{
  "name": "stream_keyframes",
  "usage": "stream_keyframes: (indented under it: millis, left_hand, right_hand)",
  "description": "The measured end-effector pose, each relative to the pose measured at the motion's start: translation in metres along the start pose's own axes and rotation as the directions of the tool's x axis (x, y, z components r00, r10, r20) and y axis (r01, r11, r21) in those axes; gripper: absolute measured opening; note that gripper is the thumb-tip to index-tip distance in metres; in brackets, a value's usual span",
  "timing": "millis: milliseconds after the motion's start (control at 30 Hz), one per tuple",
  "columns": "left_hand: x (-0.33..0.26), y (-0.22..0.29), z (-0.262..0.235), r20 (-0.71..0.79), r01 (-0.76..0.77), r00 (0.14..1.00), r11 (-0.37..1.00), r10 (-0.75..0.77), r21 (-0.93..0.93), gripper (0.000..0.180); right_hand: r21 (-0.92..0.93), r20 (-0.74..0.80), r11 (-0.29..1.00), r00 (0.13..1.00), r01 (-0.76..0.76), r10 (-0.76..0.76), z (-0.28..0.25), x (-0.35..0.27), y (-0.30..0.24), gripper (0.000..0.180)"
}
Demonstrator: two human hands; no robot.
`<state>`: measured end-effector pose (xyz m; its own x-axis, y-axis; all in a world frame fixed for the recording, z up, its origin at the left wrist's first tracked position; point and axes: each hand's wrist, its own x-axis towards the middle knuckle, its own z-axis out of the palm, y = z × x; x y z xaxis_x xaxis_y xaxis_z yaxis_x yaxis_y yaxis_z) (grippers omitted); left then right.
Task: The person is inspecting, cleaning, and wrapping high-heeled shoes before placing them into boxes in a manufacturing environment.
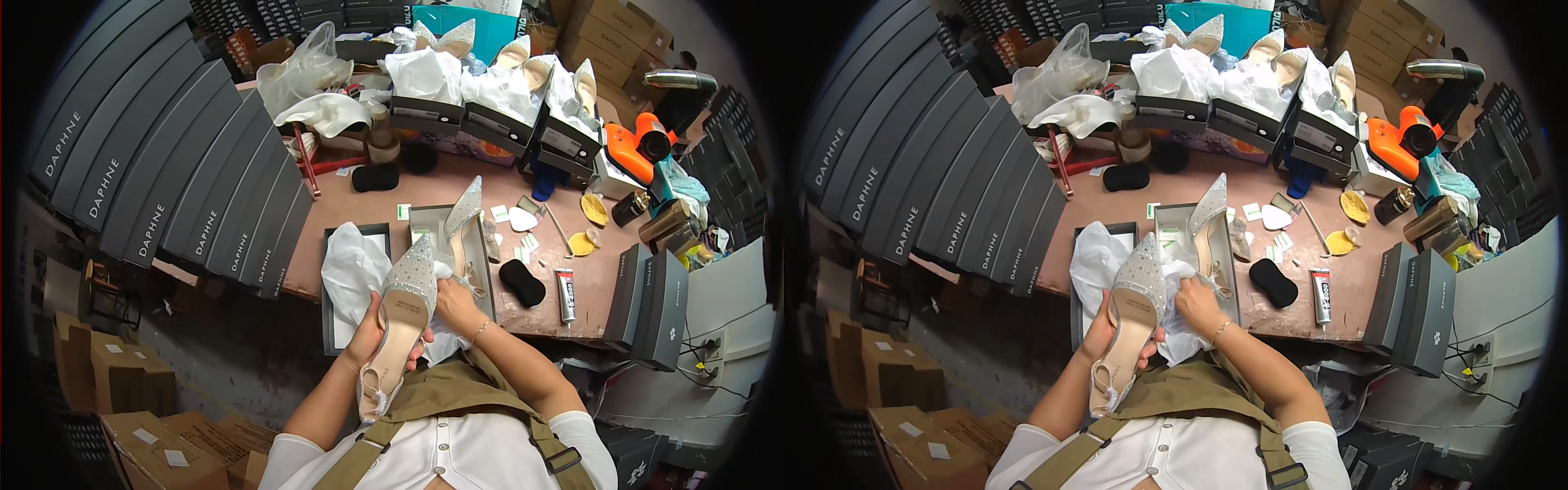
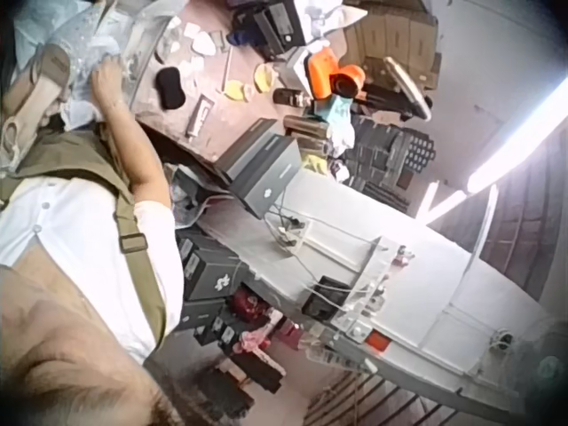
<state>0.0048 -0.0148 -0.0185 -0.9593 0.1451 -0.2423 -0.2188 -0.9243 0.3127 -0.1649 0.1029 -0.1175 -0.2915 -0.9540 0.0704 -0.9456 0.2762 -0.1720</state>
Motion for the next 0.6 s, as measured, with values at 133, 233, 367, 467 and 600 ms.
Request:
stream_keyframes:
  millis: [133, 233, 367, 467, 600]
  left_hand:
    - [0.004, 0.002, 0.000, 0.009, -0.022, 1.000, 0.999, 0.022, 0.045, 0.091]
    - [0.009, 0.004, 0.001, 0.010, -0.072, 0.997, 0.994, 0.072, 0.086, 0.090]
    - [0.014, 0.008, 0.001, -0.057, -0.181, 0.980, 0.973, 0.191, 0.142, 0.089]
    - [0.022, 0.008, -0.003, -0.149, -0.244, 0.953, 0.961, 0.262, 0.131, 0.088]
    - [0.035, -0.003, 0.030, -0.239, -0.356, 0.876, 0.896, 0.418, 0.264, 0.079]
  right_hand:
    - [-0.136, 0.098, 0.990, 0.994, -0.036, 0.049, 0.013, 0.009, -0.006, 0.014]
    - [-0.014, 0.146, 0.998, 0.988, -0.057, 0.058, 0.009, 0.011, -0.002, 0.017]
    - [0.317, 0.018, 0.932, 0.984, -0.174, 0.177, -0.064, -0.015, 0.001, 0.022]
    - [0.607, -0.164, 0.794, 0.984, 0.049, 0.065, -0.132, -0.032, -0.026, 0.040]
    - [0.605, -0.315, 0.725, 0.935, 0.329, -0.162, -0.131, -0.020, -0.060, 0.048]
